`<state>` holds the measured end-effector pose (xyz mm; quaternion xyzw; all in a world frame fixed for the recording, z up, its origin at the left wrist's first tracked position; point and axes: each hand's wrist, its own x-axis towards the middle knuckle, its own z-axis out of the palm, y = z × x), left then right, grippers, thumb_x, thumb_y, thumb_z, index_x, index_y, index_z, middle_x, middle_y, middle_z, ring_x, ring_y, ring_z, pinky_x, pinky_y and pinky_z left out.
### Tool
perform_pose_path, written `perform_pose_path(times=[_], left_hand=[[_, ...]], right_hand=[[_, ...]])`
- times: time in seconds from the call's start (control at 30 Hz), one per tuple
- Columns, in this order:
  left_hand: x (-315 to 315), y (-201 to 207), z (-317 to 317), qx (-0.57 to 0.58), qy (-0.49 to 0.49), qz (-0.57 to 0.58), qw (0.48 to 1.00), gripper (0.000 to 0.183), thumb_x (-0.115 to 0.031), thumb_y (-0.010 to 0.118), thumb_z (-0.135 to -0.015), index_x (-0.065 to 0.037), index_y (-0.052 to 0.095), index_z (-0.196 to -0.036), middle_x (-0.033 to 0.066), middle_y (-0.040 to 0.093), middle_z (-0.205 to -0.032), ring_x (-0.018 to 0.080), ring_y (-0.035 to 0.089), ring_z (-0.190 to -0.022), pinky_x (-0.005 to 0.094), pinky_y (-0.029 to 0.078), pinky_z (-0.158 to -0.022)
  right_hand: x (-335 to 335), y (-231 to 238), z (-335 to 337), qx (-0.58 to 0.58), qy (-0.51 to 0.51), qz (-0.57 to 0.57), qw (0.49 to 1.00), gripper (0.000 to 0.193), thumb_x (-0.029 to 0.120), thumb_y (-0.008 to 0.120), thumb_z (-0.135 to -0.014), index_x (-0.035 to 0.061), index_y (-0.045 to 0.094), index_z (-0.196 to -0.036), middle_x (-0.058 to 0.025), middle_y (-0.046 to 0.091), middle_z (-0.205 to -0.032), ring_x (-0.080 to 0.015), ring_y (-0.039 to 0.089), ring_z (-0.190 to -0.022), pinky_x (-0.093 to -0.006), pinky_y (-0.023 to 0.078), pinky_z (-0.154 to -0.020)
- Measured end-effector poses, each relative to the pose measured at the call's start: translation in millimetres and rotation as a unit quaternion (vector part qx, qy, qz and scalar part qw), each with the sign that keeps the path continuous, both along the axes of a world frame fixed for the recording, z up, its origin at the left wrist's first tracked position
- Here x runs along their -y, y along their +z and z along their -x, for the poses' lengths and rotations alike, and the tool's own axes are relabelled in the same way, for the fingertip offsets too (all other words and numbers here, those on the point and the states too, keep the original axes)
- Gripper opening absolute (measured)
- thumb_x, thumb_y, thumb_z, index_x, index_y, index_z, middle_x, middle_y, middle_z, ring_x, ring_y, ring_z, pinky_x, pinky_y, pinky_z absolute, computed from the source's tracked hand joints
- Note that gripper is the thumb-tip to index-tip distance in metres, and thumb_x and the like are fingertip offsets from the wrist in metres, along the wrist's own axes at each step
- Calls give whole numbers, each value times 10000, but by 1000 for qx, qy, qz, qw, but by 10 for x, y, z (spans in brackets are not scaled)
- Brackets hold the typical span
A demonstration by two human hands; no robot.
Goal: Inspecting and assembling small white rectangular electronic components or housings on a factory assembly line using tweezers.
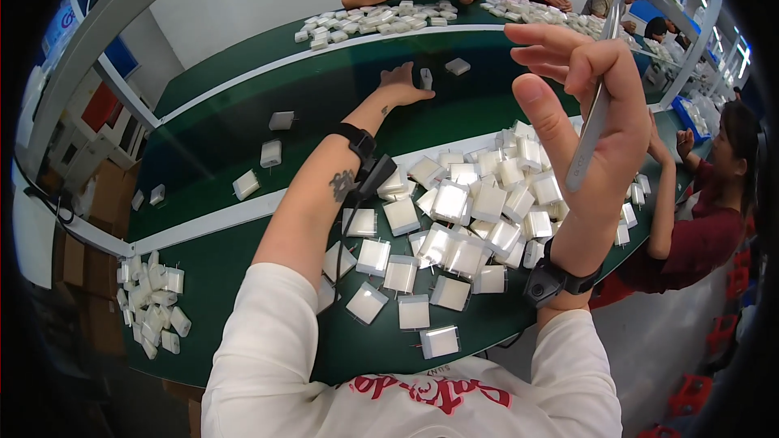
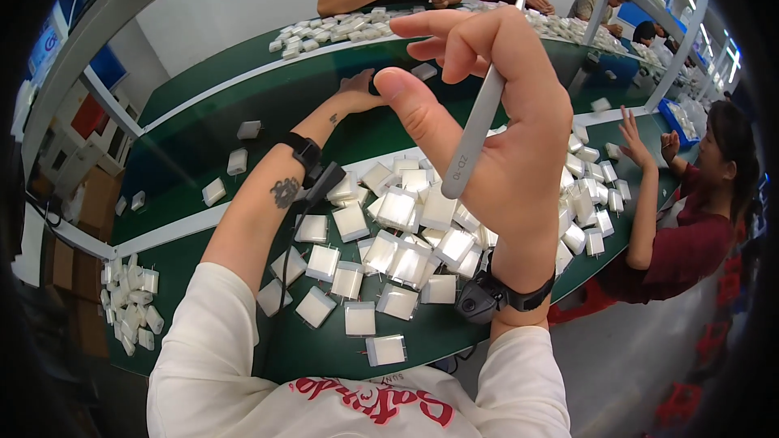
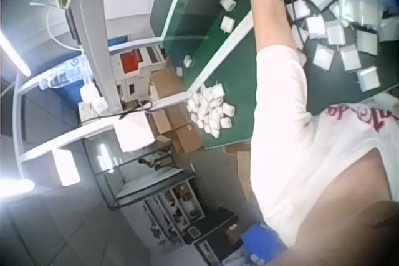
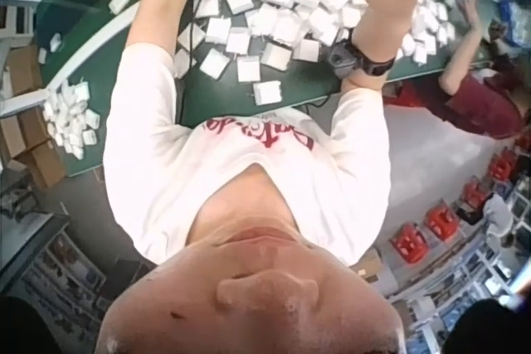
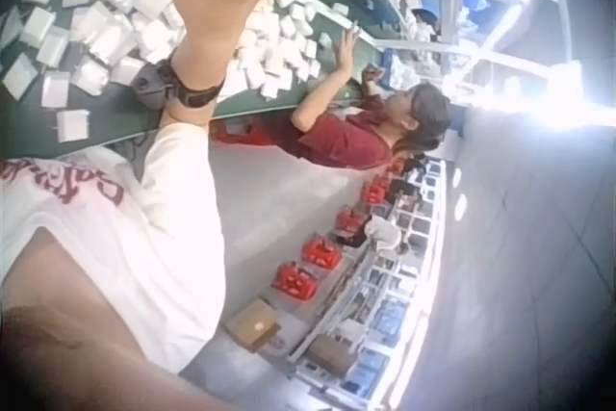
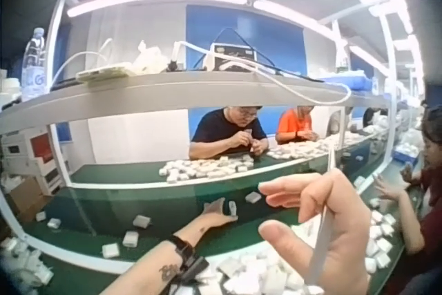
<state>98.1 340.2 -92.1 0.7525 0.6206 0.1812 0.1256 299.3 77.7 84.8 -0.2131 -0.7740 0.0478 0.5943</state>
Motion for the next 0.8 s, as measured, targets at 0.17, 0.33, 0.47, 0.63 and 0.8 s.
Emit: perform_pose_path(times=[0.17, 0.33, 0.47, 0.63, 0.8], left_hand=[[-101, -33, 9, 58, -22, 76, 995, 723, -362, 819, -710, -76, 541, -1314, 137, 606, -1296, 350, 533, -1208, 408, 436, -1034], [289, 160, 148, 61, -59, 2, 996, 586, -301, 800, -740, -57, 578, -1225, 138, 618, -1279, 328, 568, -1182, 395, 450, -1031], [481, 221, 383, 80, -146, -57, 984, 658, -324, 812, -733, -40, 568, -1273, 182, 602, -1307, 359, 566, -1218, 398, 448, -1051], [530, 190, -6, 2, -179, -15, 984, 790, -430, 818, -716, -35, 533, -1337, 224, 604, -1286, 367, 579, -1204, 399, 468, -1029], [576, 138, -206, -157, -193, 13, 969, 794, -425, 820, -688, -79, 537, -1344, 223, 662, -1159, 371, 644, -1084, 436, 527, -931]], right_hand=[[16, -6, 31, 5, 3, 13, 1000, 322, 55, 750, -848, 68, 430, -874, -216, 678, -1127, -229, 662, -991, -336, 506, -915], [-12, -31, 12, 18, -5, 14, 1000, 317, 62, 748, -855, 60, 432, -866, -202, 682, -1110, -212, 662, -966, -317, 506, -888], [-7, 14, 13, 32, -24, -2, 999, 317, 65, 750, -859, 54, 433, -864, -192, 685, -1106, -200, 662, -944, -305, 503, -871], [-11, -5, 8, 2, -16, 3, 1000, 313, 60, 750, -861, 57, 436, -865, -188, 687, -1103, -194, 664, -935, -296, 502, -851], [-8, -12, 54, 31, -35, -1, 999, 304, 48, 747, -858, 51, 443, -865, -175, 689, -1094, -156, 652, -919, -277, 492, -827]])
